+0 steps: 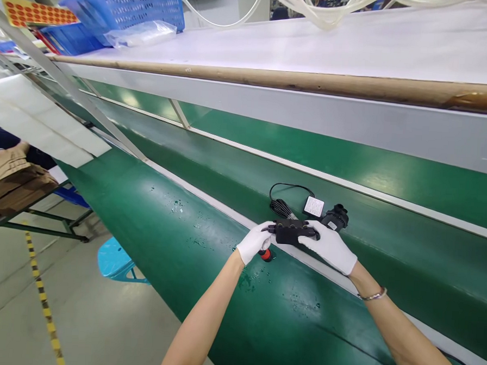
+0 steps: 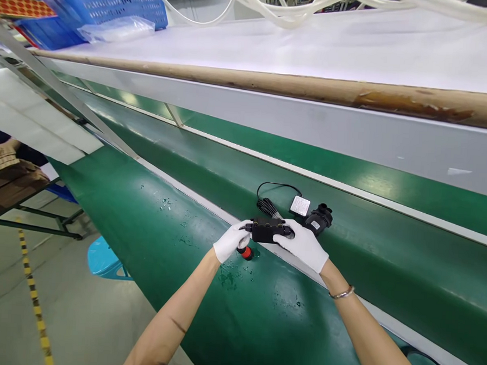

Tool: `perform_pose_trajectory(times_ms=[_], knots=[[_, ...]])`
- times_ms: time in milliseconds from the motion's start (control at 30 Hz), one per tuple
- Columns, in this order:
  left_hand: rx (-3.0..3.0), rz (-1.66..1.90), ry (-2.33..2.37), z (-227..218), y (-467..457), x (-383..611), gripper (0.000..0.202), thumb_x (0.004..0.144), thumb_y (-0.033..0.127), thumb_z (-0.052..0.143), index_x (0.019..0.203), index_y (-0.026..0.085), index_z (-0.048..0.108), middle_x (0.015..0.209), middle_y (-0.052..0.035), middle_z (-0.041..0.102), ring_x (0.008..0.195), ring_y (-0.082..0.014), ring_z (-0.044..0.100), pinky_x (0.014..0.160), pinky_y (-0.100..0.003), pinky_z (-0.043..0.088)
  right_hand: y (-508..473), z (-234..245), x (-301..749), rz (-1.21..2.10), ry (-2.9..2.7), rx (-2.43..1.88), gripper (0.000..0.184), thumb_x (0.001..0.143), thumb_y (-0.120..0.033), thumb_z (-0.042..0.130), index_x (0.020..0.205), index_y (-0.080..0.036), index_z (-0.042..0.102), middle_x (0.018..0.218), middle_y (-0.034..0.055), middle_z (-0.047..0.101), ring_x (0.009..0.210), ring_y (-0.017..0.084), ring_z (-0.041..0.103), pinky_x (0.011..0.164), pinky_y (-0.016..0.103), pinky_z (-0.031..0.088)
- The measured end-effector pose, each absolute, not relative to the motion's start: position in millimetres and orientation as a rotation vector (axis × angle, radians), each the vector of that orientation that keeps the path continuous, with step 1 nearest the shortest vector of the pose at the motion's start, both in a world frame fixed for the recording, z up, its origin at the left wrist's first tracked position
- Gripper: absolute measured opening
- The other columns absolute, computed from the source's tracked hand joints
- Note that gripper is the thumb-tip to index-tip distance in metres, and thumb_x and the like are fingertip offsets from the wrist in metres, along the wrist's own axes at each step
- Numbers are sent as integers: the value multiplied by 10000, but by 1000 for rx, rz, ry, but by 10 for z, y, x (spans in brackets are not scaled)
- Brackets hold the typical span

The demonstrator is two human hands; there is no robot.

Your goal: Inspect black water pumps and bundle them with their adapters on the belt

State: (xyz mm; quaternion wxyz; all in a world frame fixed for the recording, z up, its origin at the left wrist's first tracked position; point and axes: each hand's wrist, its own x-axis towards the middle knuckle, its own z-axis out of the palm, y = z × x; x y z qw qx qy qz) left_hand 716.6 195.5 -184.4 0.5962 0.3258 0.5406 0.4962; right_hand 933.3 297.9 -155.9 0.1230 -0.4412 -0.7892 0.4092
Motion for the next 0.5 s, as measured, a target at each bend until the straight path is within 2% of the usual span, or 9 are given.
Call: perform_pose_trajectory(times_ms=[200,500], knots=[[732,1178,1271,-1922,1962,7019,450,748,450,619,1070,136,620,450,105,395,433,-88,329,503,-250,222,3031,-1596,9125,1202,-2288,-1248,398,822,-503,686,1119,-238,696,981,49,813,859,269,762,754,387,607],[740,1180,1336,-1985,1938,6815,453,748,442,585,1060,118,642,448,95,401,441,-92,326,488,-241,238,3059,-1657,8868,1162,-2340,-1224,393,866,-514,651,1125,-222,696,999,76,807,856,267,764,754,392,623]])
